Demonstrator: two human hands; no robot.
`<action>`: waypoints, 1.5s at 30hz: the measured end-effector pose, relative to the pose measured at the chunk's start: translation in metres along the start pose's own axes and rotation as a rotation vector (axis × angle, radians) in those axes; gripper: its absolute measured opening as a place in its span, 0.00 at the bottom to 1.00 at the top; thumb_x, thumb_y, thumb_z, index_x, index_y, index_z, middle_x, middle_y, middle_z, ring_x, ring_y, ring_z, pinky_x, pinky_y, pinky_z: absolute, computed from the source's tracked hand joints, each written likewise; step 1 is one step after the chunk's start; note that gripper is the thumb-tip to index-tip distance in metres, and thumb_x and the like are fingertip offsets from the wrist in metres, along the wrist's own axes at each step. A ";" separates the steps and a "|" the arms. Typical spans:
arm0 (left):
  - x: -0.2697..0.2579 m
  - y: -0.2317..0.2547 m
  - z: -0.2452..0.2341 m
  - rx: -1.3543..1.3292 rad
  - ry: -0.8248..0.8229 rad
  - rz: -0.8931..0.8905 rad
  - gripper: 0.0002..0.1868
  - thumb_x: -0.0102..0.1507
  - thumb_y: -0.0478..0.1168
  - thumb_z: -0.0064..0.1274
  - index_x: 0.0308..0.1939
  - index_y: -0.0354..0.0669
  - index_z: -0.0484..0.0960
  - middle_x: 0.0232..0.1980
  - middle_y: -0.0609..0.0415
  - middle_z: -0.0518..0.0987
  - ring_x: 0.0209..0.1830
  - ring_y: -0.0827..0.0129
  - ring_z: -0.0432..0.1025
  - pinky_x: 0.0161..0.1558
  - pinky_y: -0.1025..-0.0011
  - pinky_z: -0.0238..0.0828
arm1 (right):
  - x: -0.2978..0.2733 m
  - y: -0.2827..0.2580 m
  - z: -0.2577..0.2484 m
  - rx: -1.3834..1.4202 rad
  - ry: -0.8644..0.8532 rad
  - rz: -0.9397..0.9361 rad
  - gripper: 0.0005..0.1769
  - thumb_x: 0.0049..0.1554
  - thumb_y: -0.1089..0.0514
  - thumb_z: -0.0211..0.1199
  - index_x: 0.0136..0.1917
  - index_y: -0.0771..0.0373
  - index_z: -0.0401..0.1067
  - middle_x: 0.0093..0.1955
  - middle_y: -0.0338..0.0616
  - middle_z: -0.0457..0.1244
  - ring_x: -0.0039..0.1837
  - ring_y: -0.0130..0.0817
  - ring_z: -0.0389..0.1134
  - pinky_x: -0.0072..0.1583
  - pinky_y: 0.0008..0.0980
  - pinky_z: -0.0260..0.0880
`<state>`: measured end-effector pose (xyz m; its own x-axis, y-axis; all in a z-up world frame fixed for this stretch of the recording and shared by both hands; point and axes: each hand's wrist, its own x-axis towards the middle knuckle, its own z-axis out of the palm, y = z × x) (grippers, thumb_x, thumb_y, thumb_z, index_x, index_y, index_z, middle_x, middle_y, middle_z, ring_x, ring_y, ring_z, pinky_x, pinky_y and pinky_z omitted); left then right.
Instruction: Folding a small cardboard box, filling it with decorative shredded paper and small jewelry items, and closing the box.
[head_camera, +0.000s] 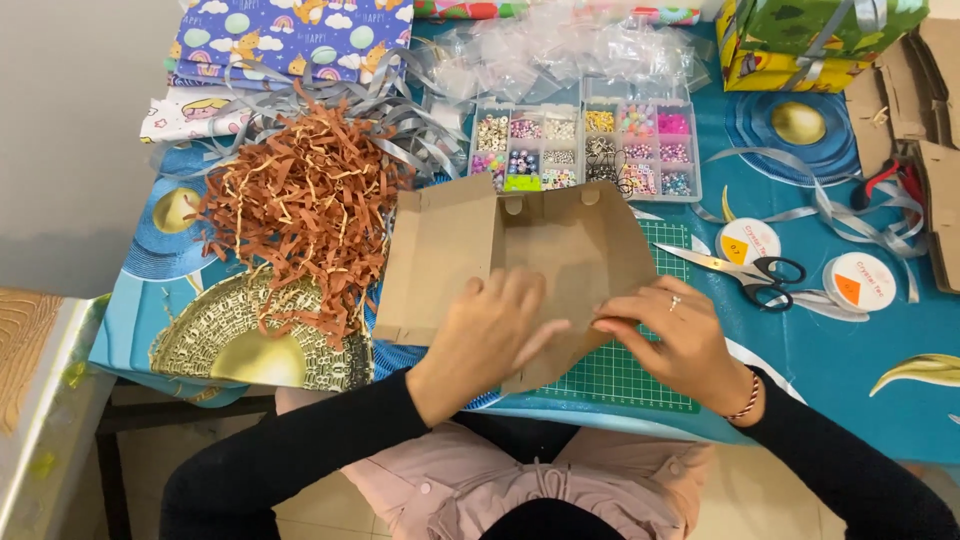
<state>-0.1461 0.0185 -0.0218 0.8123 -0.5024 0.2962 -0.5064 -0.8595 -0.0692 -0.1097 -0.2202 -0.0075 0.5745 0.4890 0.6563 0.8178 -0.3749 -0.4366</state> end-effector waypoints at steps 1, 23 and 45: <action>0.001 0.004 0.005 -0.169 0.060 0.110 0.37 0.70 0.67 0.33 0.56 0.38 0.80 0.42 0.46 0.74 0.43 0.54 0.74 0.41 0.60 0.66 | 0.003 -0.002 0.001 -0.007 -0.030 0.002 0.03 0.55 0.57 0.71 0.44 0.54 0.81 0.29 0.29 0.67 0.32 0.32 0.69 0.40 0.34 0.70; 0.026 0.025 -0.015 -0.289 0.106 0.051 0.29 0.66 0.50 0.56 0.60 0.30 0.69 0.54 0.37 0.73 0.53 0.46 0.77 0.50 0.61 0.73 | -0.045 0.050 0.009 -0.074 0.062 -0.319 0.14 0.62 0.52 0.61 0.58 0.57 0.79 0.63 0.41 0.65 0.67 0.47 0.65 0.65 0.48 0.71; 0.053 0.026 -0.015 -0.425 -0.032 0.199 0.21 0.63 0.38 0.58 0.60 0.48 0.74 0.35 0.54 0.81 0.30 0.55 0.81 0.32 0.59 0.79 | -0.037 0.032 -0.033 -0.404 0.132 -0.565 0.10 0.62 0.54 0.64 0.38 0.46 0.78 0.47 0.27 0.73 0.48 0.29 0.71 0.57 0.39 0.58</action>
<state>-0.1206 -0.0288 0.0068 0.6926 -0.6620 0.2865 -0.7213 -0.6349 0.2768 -0.1056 -0.2764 -0.0260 0.0356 0.6053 0.7952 0.8988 -0.3672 0.2393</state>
